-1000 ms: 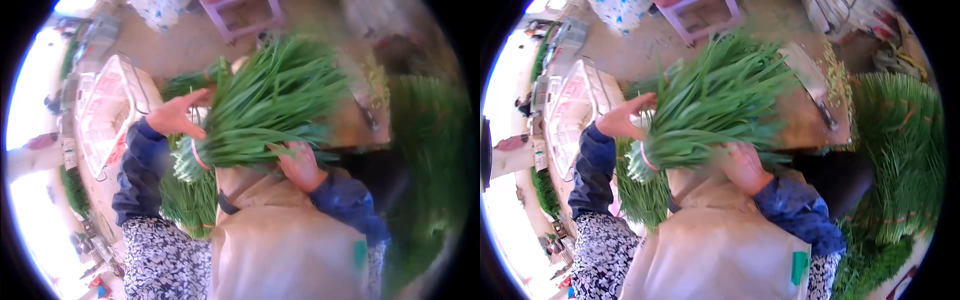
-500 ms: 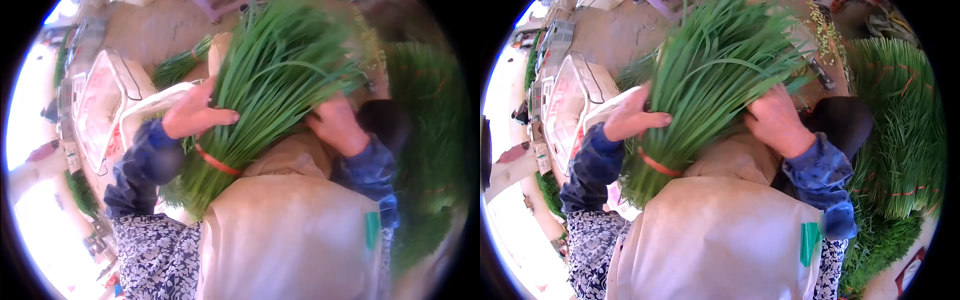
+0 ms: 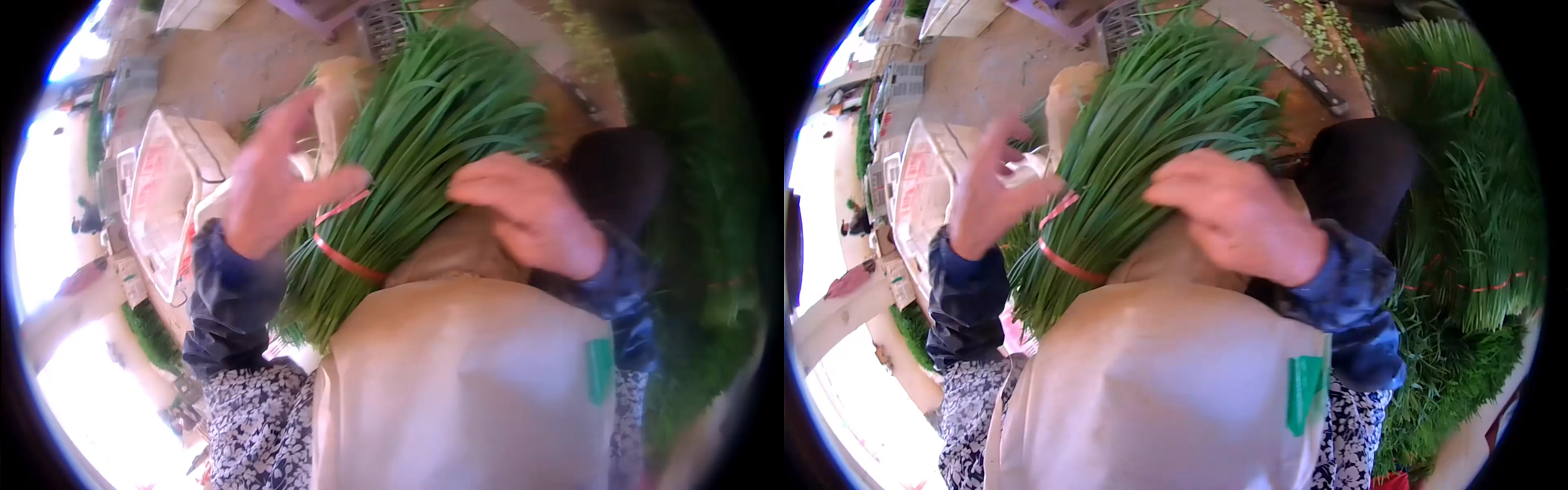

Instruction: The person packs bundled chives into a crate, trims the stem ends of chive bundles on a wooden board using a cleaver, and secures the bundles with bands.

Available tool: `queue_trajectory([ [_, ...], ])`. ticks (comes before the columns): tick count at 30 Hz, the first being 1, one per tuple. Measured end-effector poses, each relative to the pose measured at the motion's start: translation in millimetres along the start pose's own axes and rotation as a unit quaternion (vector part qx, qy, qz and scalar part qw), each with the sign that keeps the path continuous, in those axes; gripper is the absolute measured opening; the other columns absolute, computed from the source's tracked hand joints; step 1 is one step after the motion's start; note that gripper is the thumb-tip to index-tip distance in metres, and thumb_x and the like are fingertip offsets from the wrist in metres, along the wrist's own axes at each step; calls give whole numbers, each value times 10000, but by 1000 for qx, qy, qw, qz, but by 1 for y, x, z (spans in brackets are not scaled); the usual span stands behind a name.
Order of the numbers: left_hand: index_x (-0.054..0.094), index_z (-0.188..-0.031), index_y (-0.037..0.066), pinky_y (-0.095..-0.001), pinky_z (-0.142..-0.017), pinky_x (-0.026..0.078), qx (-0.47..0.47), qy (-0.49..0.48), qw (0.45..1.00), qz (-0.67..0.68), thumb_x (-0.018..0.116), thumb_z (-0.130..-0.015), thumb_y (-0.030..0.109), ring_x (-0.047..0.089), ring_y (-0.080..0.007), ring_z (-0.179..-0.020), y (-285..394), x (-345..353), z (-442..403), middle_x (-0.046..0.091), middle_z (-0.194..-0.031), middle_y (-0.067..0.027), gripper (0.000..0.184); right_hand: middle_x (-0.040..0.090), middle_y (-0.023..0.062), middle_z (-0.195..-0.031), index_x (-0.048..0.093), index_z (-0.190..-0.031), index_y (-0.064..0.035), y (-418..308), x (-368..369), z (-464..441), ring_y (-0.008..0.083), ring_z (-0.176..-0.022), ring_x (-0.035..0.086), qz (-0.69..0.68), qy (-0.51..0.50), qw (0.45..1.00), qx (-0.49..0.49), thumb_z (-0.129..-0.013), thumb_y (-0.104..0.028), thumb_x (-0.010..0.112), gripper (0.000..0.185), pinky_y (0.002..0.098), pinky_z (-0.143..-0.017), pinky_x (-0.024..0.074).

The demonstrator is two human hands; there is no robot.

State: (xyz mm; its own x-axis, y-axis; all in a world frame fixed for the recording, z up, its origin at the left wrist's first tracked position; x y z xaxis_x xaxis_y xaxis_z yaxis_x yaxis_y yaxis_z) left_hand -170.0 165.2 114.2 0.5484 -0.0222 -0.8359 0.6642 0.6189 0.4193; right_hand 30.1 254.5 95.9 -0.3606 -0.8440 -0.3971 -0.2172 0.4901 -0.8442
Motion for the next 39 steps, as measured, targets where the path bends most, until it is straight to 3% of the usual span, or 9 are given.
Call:
queue_trajectory([
  [5, 322, -1435, 46, -342, -926, 450, 217, -2, 973, -79, 780, -648, 138, 569, -252, -1105, 35, 62, -8, 546, -1254, -146, 915, 592, 131, -1072, 618, -1052, -10, -4, 54, -15, 308, -989, 565, 117, -75, 990, -24, -657, -8, 618, 394, 378, -813, 479],
  [7, 249, -1465, 49, -319, -934, 453, 89, -46, 950, 295, 687, -666, -18, 577, -217, -1095, 7, 62, -22, 542, -1249, -161, 913, 588, 124, -1067, 619, -1043, -12, -8, 46, -19, 297, -998, 560, 144, -50, 988, -27, -670, -36, 615, 374, 377, -813, 470],
  [15, 144, -1500, 56, -322, -943, 473, 22, 86, 875, 476, 554, -667, -100, 607, -221, -1078, -59, 25, 2, 587, -1222, -170, 942, 561, 72, -1009, 624, -983, -54, 8, 64, -21, 238, -977, 518, 237, 22, 971, -31, -724, -146, 580, 278, 371, -821, 417],
  [20, 139, -1502, 62, -334, -920, 479, 6, 114, 907, 405, 532, -699, -98, 599, -214, -1069, -50, 34, 3, 585, -1200, -158, 908, 585, 99, -1083, 629, -1028, -39, 13, 51, -15, 291, -1019, 549, 159, 2, 987, -15, -632, -122, 721, 415, 410, -844, 437],
  [25, 142, -1507, 71, -351, -968, 446, 11, 83, 944, 319, 580, -696, -66, 546, -197, -1135, -26, 47, -5, 521, -1280, -154, 932, 557, 51, -912, 626, -914, -62, 0, 56, -33, 242, -905, 541, 192, -9, 978, -79, -633, -140, 735, 311, 388, -781, 429],
  [28, 139, -1512, 73, -364, -988, 435, 107, 59, 972, 199, 624, -679, -51, 534, -187, -1157, 4, 48, -9, 510, -1297, -156, 971, 531, 87, -926, 603, -894, -46, -12, 69, -43, 269, -934, 529, 145, -13, 983, -112, -641, -208, 752, 335, 398, -795, 437],
  [32, 129, -1516, 64, -326, -948, 472, 45, 11, 932, 358, 640, -677, -102, 570, -193, -1125, -33, 43, -18, 530, -1305, -149, 997, 520, 127, -1009, 596, -990, -18, 1, 68, -51, 301, -973, 520, 159, 9, 986, -40, -678, -322, 749, 462, 409, -802, 452],
  [36, 127, -1515, 70, -350, -966, 470, 70, 129, 862, 486, 621, -682, -126, 584, -241, -1123, -62, 21, -3, 533, -1303, -161, 988, 536, 137, -1035, 597, -1092, -28, 18, 83, -35, 309, -951, 519, 180, -61, 981, 40, -687, -374, 742, 552, 389, -732, 490],
  [39, 129, -1514, 67, -368, -983, 461, 43, 111, 875, 468, 622, -691, -113, 582, -245, -1128, -60, 30, 0, 537, -1296, -170, 976, 540, 141, -1102, 578, -1154, -48, 22, 82, -43, 311, -933, 527, 183, -66, 980, 37, -697, -387, 736, 590, 384, -660, 514],
])
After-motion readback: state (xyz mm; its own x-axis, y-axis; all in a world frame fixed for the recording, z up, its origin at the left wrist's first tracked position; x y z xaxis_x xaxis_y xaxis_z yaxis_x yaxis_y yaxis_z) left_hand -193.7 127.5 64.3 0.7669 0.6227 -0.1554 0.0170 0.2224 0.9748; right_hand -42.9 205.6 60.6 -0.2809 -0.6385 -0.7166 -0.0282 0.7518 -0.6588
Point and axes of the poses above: each hand's wrist, its own z-axis away from the middle knuckle, its own x-axis out of the palm, y = z × x, the point moved 10 cm from there along -z, towards the middle knuckle
